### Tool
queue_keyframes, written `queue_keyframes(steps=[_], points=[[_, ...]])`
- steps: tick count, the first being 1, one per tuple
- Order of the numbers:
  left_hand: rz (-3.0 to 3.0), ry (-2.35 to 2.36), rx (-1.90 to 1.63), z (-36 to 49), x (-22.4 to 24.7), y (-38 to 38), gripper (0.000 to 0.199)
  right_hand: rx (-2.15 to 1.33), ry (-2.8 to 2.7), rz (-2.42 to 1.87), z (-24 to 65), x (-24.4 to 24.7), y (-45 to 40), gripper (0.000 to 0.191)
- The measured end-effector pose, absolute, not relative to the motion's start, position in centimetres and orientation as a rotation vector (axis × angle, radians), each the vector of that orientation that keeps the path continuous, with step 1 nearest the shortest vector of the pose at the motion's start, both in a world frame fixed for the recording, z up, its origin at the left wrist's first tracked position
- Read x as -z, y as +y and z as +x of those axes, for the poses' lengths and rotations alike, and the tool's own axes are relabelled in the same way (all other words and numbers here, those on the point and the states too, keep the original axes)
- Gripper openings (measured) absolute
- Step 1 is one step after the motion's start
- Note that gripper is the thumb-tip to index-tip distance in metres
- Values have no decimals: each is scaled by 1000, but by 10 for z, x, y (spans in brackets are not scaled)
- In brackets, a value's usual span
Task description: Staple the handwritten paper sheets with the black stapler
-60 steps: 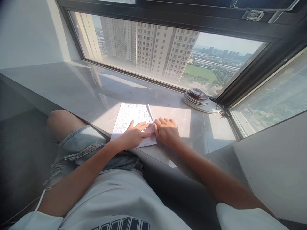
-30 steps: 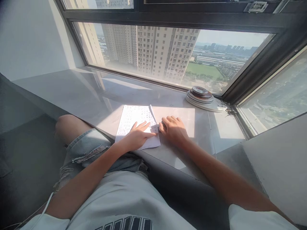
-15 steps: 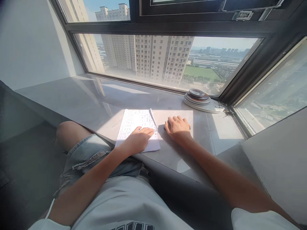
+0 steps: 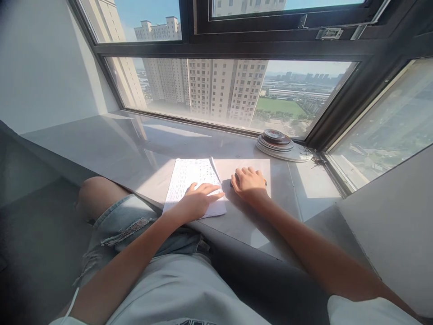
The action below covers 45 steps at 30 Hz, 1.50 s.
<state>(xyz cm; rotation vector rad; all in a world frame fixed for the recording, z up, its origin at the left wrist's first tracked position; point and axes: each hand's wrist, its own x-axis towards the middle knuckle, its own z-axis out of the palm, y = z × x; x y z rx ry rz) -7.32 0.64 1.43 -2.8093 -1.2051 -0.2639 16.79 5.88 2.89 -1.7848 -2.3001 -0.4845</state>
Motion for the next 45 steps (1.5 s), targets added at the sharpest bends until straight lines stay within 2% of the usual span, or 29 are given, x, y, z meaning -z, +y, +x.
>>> queue_keyframes(steps=[15,21,24,26,29,31,33,39,45], points=[[-2641,-1315,296,-80,-15,9,57,422,-2278,-1782,167,-31,58,31],[-2633,-1314,372,-87,-23,11,52,140,-2213,-1696,177,-34,64,31],[-2555,-1481,546,-113,-34,28,44,-8,-2185,-1609,185,-35,67,31],[-2437,-1673,593,-142,-36,45,46,-51,-2177,-1532,188,-36,68,28],[-2163,-2073,527,-188,-29,70,50,-147,-2217,-1406,192,-41,71,16],[-2060,-2250,442,-209,-17,79,49,-203,-2293,-1370,196,-43,73,19],[-2036,-2289,410,-218,-6,81,50,-206,-2346,-1433,198,-44,76,25],[-2018,-2263,487,-210,2,76,44,-30,-2253,-1835,185,-44,79,19],[-2043,-2290,543,-211,-3,73,45,-98,-2296,-1565,114,-61,78,14]])
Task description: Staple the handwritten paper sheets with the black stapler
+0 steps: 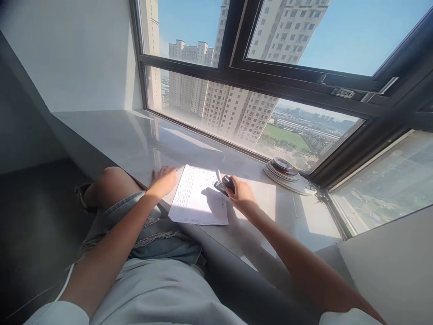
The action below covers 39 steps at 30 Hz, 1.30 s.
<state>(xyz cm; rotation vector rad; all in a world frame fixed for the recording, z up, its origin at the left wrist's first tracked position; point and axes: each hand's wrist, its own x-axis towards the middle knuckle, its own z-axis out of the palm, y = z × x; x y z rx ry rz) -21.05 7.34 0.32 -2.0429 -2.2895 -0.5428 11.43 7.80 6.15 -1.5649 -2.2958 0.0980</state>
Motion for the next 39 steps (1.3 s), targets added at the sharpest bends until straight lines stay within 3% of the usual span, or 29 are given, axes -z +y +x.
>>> queue_keyframes(steps=[10,18,22,26,28,33,39], points=[[-2060,-2261,474,-216,-5,73,48,-216,-2452,-1432,-19,-48,128,8],[-2045,-2280,471,-216,-4,73,47,-304,-2271,-1412,93,-30,114,10],[-2041,-2288,506,-216,-3,74,46,-362,-2128,-1475,160,-26,110,29],[-2044,-2287,534,-217,-3,73,47,-630,-1924,-1393,200,-19,129,66],[-2049,-2286,539,-217,-3,73,47,-514,-1879,-1392,209,-15,148,64],[-2030,-2273,552,-218,1,75,47,74,-2173,-1560,207,-1,189,29],[-2039,-2294,545,-219,1,77,48,207,-2424,-1783,173,3,193,43]])
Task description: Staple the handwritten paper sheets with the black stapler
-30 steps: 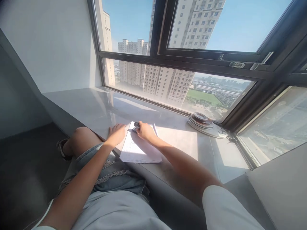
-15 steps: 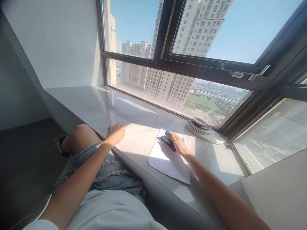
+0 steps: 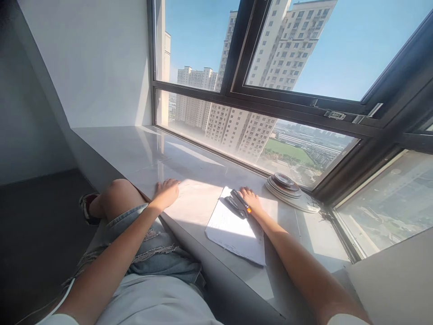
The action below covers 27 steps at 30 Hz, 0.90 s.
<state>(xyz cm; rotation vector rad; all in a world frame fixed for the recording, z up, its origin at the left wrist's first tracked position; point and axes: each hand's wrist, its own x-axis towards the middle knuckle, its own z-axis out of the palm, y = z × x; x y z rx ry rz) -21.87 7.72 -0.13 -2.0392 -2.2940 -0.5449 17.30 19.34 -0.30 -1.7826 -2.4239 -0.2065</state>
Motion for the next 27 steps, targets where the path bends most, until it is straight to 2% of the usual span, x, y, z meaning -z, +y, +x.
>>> queue_keyframes(steps=[5,9,16,20,27], points=[[-2025,-2301,547,-218,1,78,48,-2,-2428,-1922,108,-12,196,54],[-2021,-2278,577,-216,-2,75,49,-144,-2549,-1714,34,-19,204,58],[-1976,-2395,654,-225,-7,77,48,-300,-2587,-1634,-65,-13,226,66],[-1944,-2466,709,-231,-9,81,42,-323,-2588,-1584,-61,-8,227,70],[-1977,-2391,687,-226,-8,78,39,-212,-2580,-1626,14,0,222,65]])
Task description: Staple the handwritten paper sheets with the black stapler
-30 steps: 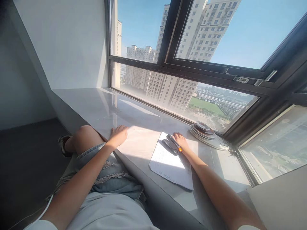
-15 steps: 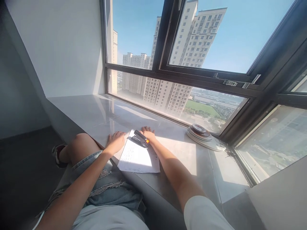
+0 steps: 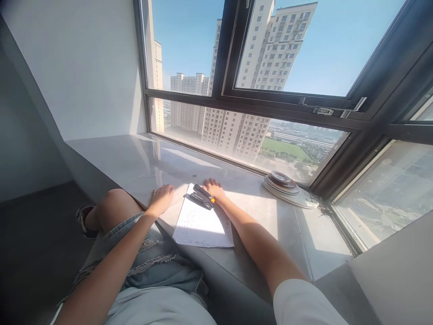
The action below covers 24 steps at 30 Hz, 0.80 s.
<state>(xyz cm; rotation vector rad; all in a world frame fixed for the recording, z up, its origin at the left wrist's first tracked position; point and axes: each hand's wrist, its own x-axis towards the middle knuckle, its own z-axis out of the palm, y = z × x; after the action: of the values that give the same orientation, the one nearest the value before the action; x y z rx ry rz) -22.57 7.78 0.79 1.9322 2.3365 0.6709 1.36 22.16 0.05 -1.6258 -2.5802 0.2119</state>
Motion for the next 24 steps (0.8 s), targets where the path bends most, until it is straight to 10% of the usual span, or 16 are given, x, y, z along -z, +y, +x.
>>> queue_keyframes(steps=[24], points=[[2273,1840,-769,-134,0,43,44,-644,-2104,-1086,110,-7,113,44]])
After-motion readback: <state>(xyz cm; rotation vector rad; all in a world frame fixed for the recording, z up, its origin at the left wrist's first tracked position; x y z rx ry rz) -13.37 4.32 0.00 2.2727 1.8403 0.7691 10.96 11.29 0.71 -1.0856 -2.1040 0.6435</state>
